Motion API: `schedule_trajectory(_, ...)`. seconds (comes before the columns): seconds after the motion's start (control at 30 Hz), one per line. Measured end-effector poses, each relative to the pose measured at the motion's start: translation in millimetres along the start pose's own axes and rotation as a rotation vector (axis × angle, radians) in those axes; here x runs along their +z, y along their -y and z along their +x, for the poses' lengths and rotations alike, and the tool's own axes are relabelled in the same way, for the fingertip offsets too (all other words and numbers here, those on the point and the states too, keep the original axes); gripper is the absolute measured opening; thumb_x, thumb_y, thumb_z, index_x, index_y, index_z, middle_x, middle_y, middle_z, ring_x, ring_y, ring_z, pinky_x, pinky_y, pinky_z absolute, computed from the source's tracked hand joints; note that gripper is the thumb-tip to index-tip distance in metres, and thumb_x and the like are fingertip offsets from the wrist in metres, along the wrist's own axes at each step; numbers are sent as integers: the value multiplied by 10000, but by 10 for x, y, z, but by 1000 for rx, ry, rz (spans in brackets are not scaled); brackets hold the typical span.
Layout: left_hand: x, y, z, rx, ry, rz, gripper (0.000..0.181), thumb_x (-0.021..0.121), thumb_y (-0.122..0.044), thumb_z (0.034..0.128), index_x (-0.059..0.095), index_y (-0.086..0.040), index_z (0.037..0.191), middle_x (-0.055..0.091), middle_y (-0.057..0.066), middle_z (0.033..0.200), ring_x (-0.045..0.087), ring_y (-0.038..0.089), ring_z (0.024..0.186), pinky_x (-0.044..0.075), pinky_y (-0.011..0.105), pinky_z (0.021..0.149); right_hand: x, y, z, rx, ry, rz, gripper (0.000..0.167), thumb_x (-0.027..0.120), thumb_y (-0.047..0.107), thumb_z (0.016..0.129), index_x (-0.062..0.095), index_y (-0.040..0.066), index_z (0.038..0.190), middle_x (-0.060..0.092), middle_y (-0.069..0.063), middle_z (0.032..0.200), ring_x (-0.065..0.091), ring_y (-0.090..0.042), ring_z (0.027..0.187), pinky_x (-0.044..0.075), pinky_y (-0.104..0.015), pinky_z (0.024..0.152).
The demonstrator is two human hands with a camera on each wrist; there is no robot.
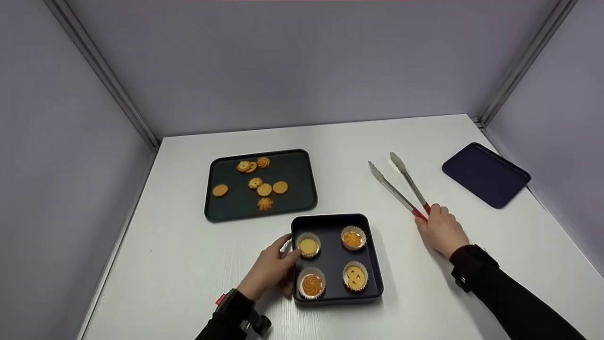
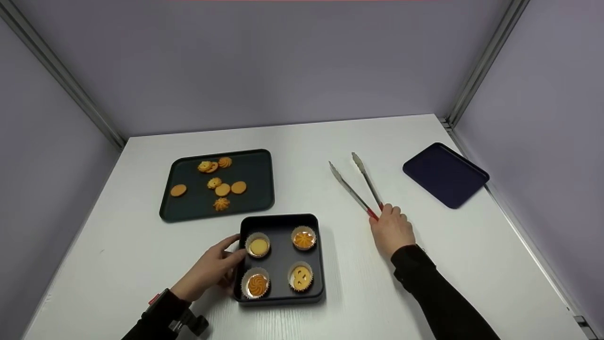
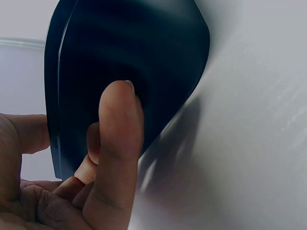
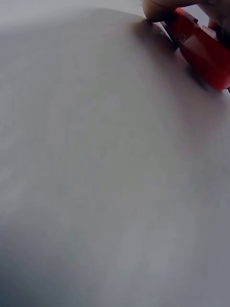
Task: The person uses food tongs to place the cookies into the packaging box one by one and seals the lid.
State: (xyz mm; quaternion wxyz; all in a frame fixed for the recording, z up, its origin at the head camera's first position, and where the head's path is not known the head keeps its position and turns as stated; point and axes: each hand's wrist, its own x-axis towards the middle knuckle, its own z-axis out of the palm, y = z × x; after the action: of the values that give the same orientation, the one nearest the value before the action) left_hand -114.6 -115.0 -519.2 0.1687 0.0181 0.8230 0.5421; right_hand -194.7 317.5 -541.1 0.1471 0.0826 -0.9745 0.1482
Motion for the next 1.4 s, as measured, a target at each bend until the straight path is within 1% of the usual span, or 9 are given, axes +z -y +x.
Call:
schedule_trajectory(0.17,-1,0,-4,-5,2,-3,652,603,-363,1031,388,-75,1575,580,-15,721,515,105,544,480,305,545,9,-28,-1,22,14,1,390,700,206,953,488,-122,942,503,-254,786,556,-470,633,463,-604,557)
schedule_trajectory(0.33,-5,1,-9,2,-3,38,654,600,-369,1030,394,-62,1570,649,26,839,569,132,655,503,349,740,-31,-63,6,58,81,-41,655,674,388,971,496,-197,1205,519,-327,931,563,-511,810,462,-631,678)
schedule_trajectory(0.4,-5,3,-8,2,-1,44,653,596,-368,1032,392,-60,1570,661,36,869,585,138,671,499,356,792,-60,-81,15,67,85,-57,743,655,460,973,476,-180,1307,521,-357,1000,555,-531,884,448,-642,714)
schedule_trajectory(0.53,-4,5,-4,-3,2,37,654,598,-365,1032,388,-63,1573,637,26,824,585,135,643,512,357,766,-129,-129,51,81,60,-54,800,622,538,978,444,-111,1409,513,-383,1114,524,-559,979,411,-651,741)
schedule_trajectory(0.73,-2,-2,-10,1,-11,49,649,603,-369,1028,400,-74,1570,611,24,831,583,147,698,502,375,821,-204,-266,113,80,22,-38,796,615,472,1005,339,-75,1513,439,-412,1295,460,-624,1100,394,-714,791)
schedule_trajectory(0.83,0,1,-8,5,-16,58,647,603,-372,1027,405,-77,1568,628,34,864,587,158,735,500,391,850,-227,-357,135,69,-1,-15,794,652,382,1001,303,-90,1536,377,-421,1389,408,-650,1192,374,-753,879)
schedule_trajectory(0.93,-1,-1,-9,9,-20,67,651,606,-381,1024,410,-74,1564,664,60,953,595,166,791,496,420,887,-253,-448,159,90,32,16,815,639,343,1013,237,-101,1565,277,-432,1489,292,-683,1311,293,-773,1003)
schedule_trajectory(1.17,-3,-2,-10,6,-20,57,649,608,-384,1024,412,-84,1565,675,66,967,588,159,770,499,375,816,-307,-611,182,125,122,-9,829,544,388,1060,140,-108,1586,173,-425,1570,139,-689,1396,155,-780,1089)
schedule_trajectory(1.4,-3,3,-10,-26,9,-15,665,598,-377,1032,373,-82,1584,552,5,739,495,111,544,491,318,579,-354,-754,194,162,201,-3,873,437,471,1085,53,-142,1574,79,-416,1590,67,-666,1425,90,-781,1103)
